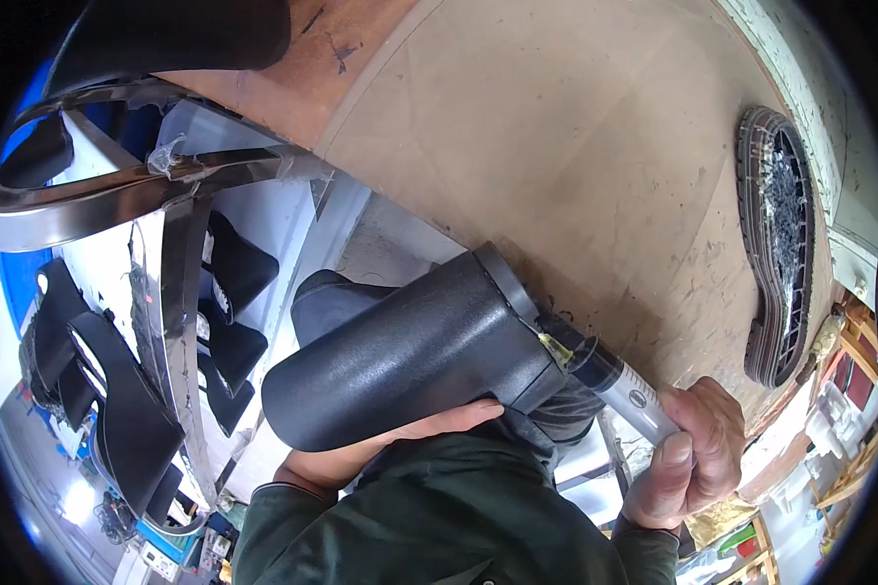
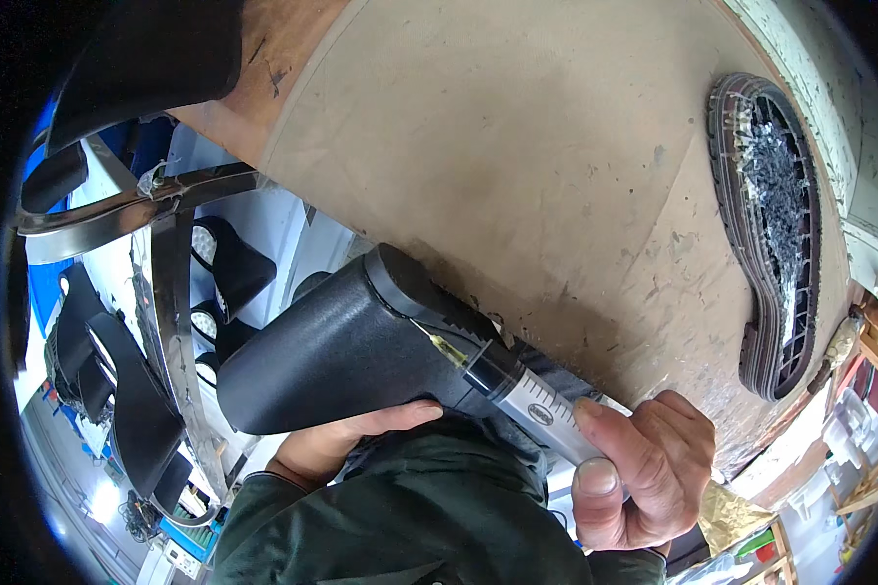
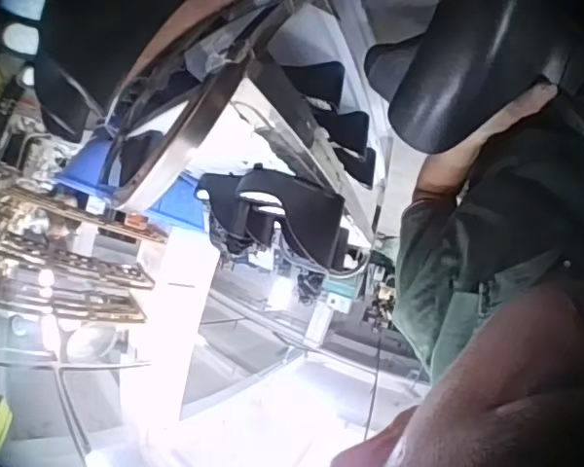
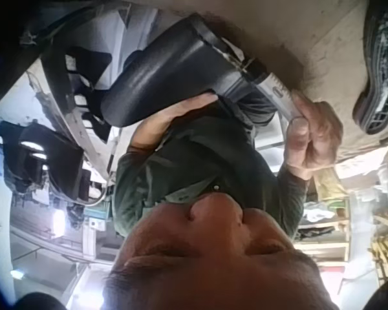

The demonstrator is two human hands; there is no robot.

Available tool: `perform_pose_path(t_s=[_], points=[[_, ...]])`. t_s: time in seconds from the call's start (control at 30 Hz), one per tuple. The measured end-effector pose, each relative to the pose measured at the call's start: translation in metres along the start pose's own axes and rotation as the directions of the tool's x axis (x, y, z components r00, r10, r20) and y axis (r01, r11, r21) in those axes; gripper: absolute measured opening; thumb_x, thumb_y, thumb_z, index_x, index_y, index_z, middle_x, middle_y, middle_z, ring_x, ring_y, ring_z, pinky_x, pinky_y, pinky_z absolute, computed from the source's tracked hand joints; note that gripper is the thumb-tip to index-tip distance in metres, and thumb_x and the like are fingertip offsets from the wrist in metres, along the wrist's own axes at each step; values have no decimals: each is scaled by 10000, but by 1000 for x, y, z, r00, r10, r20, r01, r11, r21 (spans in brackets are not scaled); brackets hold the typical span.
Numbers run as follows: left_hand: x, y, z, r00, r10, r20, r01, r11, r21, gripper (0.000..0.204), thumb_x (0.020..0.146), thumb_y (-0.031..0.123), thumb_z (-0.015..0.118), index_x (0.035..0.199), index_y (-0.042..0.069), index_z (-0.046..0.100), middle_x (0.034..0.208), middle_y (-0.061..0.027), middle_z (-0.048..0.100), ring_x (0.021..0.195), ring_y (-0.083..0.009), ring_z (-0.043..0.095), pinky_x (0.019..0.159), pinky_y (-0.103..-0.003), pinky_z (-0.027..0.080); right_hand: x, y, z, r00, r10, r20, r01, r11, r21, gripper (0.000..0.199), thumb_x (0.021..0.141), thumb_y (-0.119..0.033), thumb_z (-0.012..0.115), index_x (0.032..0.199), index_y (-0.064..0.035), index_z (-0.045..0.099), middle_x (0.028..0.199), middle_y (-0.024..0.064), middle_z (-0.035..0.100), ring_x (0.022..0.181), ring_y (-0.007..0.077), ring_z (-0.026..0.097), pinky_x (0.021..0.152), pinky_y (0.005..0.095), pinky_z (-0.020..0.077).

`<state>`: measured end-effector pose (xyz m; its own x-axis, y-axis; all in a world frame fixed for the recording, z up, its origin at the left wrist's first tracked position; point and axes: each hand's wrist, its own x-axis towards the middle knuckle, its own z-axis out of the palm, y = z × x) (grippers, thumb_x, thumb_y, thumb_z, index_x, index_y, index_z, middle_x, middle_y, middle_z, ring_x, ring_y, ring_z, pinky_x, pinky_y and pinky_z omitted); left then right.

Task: The person picks up shoe wedge heels from a cart, applies adhesive along the edges using a syringe applicator, presses the parts together by hand, and returns them to the cart.

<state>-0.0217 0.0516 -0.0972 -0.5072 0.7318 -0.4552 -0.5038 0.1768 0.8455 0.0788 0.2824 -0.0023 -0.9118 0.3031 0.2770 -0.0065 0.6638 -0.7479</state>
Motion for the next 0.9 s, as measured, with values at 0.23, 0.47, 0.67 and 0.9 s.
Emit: perform_pose_path(t_s=[0.23,0.47,0.67,0.9], points=[[-9,3,5,998,-68,-6,68,997,-26,572,633,168,776,1132,16,539,1092,-137,584,1031,-259,565,911,-393,428,-5,-5,2,992,128,8,-128,990,-58,294,870,-292,577,957,-21,650,606,65,582,424,152,394,485,312,335],[-16,0,6,989,-148,0,148,987,-67,562,651,157,763,1144,21,531,1097,-124,584,1034,-248,560,911,-378,425,-9,-3,-3,987,161,20,-159,984,-77,299,868,-301,583,948,-22,654,601,49,579,423,152,404,479,309,329],[-18,1,4,980,-199,-19,197,976,-93,553,666,147,752,1155,26,524,1101,-112,583,1037,-238,555,911,-366,423,-16,-1,-8,977,209,48,-204,975,-91,306,858,-305,591,921,-14,664,541,33,531,405,144,389,469,309,309],[-21,-7,5,982,-188,35,189,981,-42,698,671,135,727,1281,-4,418,1189,-156,543,1110,-280,529,979,-400,393,-23,-7,-19,956,281,87,-267,953,-147,297,857,-291,586,917,-11,665,503,14,484,390,132,383,451,300,289]])
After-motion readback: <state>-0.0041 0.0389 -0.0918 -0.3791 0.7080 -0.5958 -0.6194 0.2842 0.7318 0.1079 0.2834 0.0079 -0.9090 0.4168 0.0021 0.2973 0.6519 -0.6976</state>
